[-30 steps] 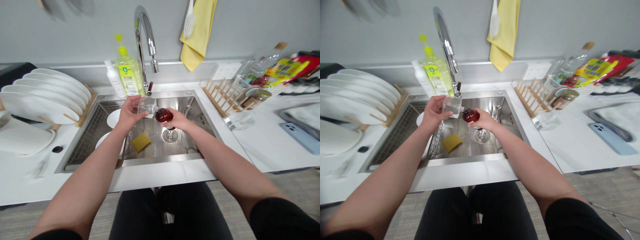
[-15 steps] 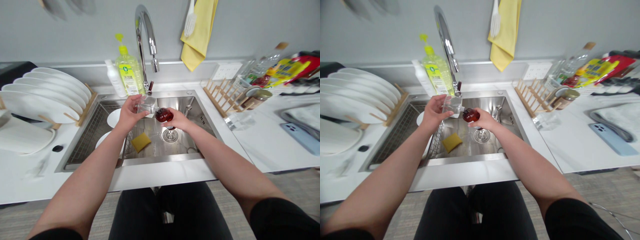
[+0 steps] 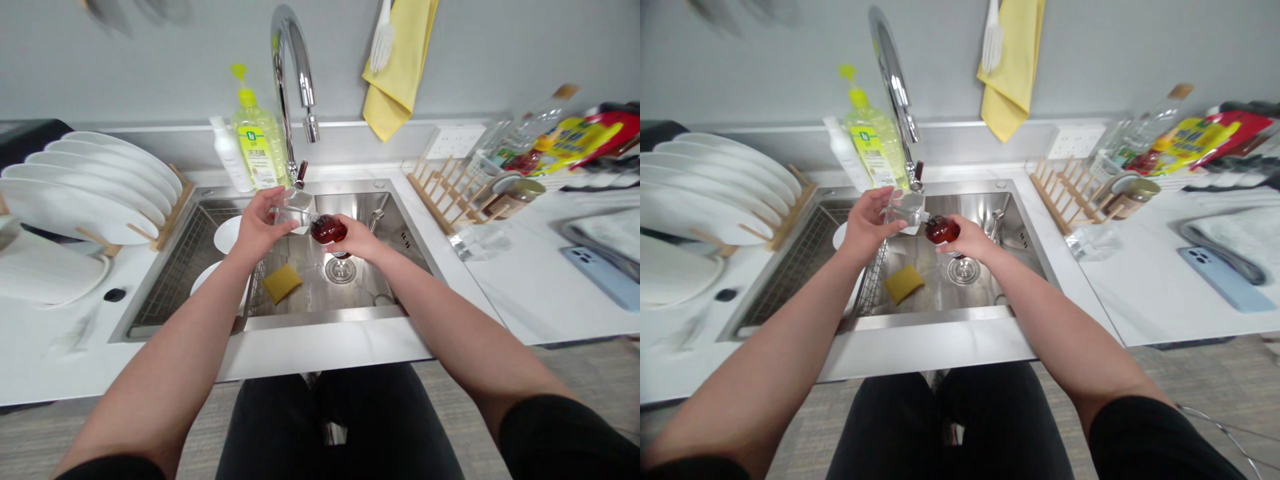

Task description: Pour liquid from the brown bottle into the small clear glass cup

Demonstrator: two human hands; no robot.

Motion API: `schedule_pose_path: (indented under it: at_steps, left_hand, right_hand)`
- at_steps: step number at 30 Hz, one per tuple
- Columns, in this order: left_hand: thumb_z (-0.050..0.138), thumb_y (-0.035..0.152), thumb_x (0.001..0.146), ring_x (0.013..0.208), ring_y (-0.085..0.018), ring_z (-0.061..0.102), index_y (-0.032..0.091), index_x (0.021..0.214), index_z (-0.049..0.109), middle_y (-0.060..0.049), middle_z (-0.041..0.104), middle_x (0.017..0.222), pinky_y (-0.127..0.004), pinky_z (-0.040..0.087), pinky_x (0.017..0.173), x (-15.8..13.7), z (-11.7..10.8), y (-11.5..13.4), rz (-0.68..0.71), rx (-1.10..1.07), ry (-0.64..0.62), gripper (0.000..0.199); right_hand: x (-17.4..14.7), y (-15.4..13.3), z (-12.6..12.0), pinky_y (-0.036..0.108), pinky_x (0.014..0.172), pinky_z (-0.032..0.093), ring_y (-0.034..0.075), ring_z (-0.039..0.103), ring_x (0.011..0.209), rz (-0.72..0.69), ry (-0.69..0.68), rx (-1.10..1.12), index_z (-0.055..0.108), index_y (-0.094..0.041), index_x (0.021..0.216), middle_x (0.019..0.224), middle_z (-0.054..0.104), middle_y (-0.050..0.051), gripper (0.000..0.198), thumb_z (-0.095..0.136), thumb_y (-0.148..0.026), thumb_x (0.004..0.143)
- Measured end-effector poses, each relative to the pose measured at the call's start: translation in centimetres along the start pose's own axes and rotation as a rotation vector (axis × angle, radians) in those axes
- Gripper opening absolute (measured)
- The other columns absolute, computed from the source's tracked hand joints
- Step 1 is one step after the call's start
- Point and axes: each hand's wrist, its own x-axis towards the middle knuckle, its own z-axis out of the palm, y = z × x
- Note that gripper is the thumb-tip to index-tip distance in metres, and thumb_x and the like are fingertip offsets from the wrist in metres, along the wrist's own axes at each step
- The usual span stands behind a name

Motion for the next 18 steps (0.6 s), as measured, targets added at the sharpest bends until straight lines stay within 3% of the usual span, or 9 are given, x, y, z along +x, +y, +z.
schedule_pose_path:
  at_steps: [18]
  left_hand:
    - [0.105, 0.054, 0.077, 0.141, -0.034, 0.073, 0.030, 0.151, 0.067, -0.013, 0.076, 0.148, -0.048, 0.067, 0.111, -0.15, -0.10, 0.95, 0.039, 0.072, -0.032, 0.087]
  right_hand:
    - [-0.40, -0.97, 0.23, 0.058, 0.114, 0.063, 0.036, 0.083, 0.117, 0.003, -0.018, 0.040, 0.076, -0.024, 0.131, 0.124, 0.086, 0.008, 0.078, 0.107, -0.035, 0.061]
